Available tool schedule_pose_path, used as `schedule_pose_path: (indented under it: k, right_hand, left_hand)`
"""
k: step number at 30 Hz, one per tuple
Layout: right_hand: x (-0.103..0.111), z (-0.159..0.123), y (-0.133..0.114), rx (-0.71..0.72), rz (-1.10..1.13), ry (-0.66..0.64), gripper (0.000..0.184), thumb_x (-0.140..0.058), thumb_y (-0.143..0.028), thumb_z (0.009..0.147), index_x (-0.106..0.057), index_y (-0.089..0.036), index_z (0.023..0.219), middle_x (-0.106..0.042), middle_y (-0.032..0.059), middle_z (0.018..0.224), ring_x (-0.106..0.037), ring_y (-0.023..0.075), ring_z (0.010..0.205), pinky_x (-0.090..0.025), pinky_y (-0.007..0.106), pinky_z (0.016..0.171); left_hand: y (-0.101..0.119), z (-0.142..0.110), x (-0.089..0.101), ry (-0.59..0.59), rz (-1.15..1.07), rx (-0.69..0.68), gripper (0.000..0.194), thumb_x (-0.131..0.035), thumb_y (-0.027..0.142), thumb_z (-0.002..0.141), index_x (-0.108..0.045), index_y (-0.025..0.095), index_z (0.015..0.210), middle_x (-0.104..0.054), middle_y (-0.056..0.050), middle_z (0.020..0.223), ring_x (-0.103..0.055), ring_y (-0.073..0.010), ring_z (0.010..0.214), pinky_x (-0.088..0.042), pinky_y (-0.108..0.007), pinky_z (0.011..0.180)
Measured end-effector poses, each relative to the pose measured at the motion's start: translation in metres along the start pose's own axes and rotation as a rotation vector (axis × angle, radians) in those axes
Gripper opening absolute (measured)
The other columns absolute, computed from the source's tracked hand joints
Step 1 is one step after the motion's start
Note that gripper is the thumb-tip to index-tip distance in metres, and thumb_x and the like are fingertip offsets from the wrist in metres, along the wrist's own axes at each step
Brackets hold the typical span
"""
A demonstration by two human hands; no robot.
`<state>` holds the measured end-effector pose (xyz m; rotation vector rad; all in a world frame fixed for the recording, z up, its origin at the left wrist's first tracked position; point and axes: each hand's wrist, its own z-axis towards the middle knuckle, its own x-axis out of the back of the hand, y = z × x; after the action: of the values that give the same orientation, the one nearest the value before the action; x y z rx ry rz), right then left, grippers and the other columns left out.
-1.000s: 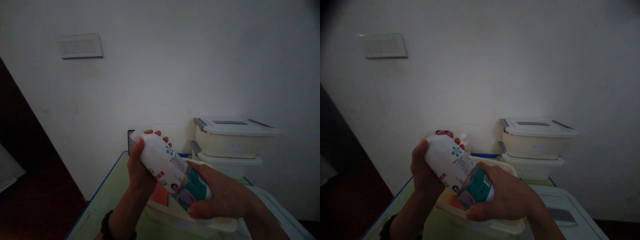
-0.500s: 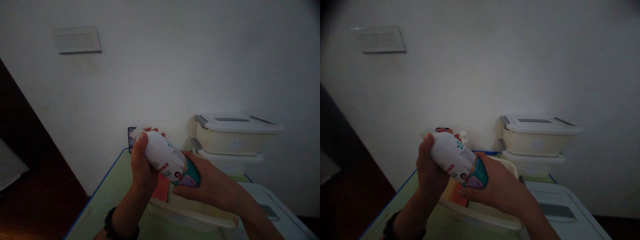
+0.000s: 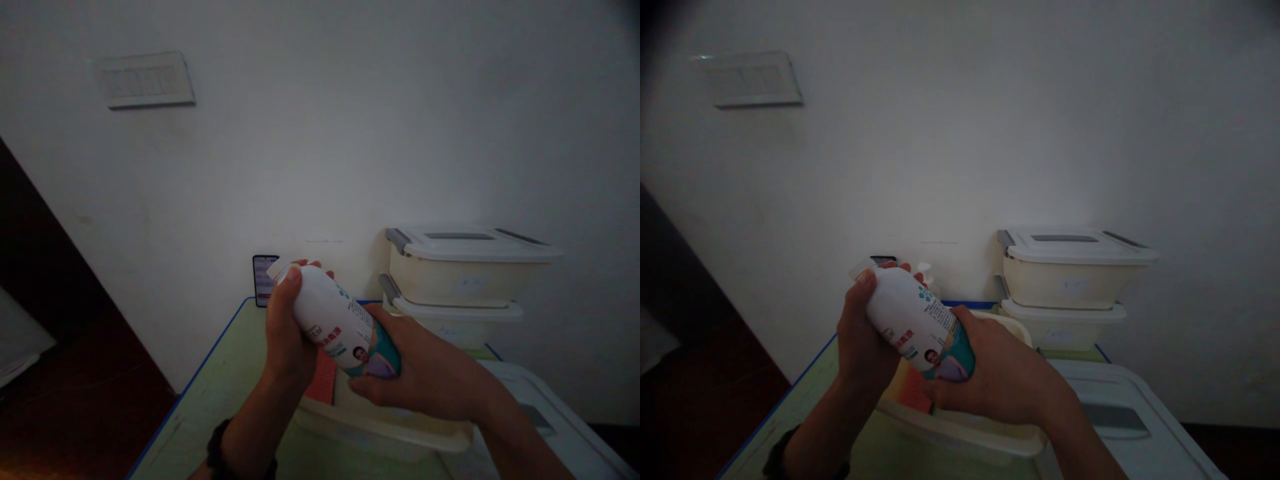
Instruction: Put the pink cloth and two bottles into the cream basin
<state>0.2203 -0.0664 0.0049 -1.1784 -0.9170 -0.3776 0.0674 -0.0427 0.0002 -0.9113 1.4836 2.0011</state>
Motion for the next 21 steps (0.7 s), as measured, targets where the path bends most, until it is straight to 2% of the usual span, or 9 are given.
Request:
schedule_pose_path:
  k: [6,13,17,21]
  right_hand:
    - [0.001,0.001,0.002,-0.027,0.013,-0.032,0.059,-0.07,-0.053,0.066,-0.051,-0.023,0.113,-0.062,0.0034,0.097,-0.058,0.0196,0.078,-0.045,0.031,0.064]
    - [0.005,0.003,0.007,0.018,0.125,-0.107,0.055,-0.071,-0.049,0.067,-0.052,-0.021,0.11,-0.064,0.003,0.097,-0.059,0.02,0.08,-0.047,0.031,0.066]
    - [0.007,0.005,0.014,0.095,0.288,-0.192,0.057,-0.074,-0.046,0.064,-0.054,-0.02,0.112,-0.065,0.0035,0.102,-0.059,0.021,0.086,-0.048,0.031,0.072]
    - [0.008,0.006,0.02,0.129,0.473,-0.319,0.065,-0.075,-0.047,0.061,-0.057,-0.019,0.116,-0.066,0.0046,0.104,-0.06,0.0215,0.086,-0.049,0.031,0.071]
  left_hand:
    - [0.002,0.001,0.0,-0.006,0.029,0.025,0.027,-0.066,0.039,0.073,-0.061,0.018,0.089,-0.067,-0.003,0.088,-0.066,-0.0172,0.078,-0.055,-0.028,0.066]
    - [0.002,0.002,0.003,-0.105,0.011,0.045,0.026,-0.065,0.038,0.075,-0.063,0.019,0.092,-0.069,-0.004,0.093,-0.067,-0.0189,0.084,-0.056,-0.029,0.07]
    - [0.006,0.003,0.006,-0.199,-0.013,0.03,0.023,-0.067,0.036,0.073,-0.066,0.019,0.089,-0.07,-0.003,0.094,-0.067,-0.0193,0.086,-0.056,-0.029,0.073]
    - [0.01,0.003,0.008,-0.34,-0.101,0.04,0.02,-0.065,0.035,0.073,-0.068,0.017,0.083,-0.07,-0.002,0.091,-0.068,-0.0175,0.081,-0.056,-0.029,0.076]
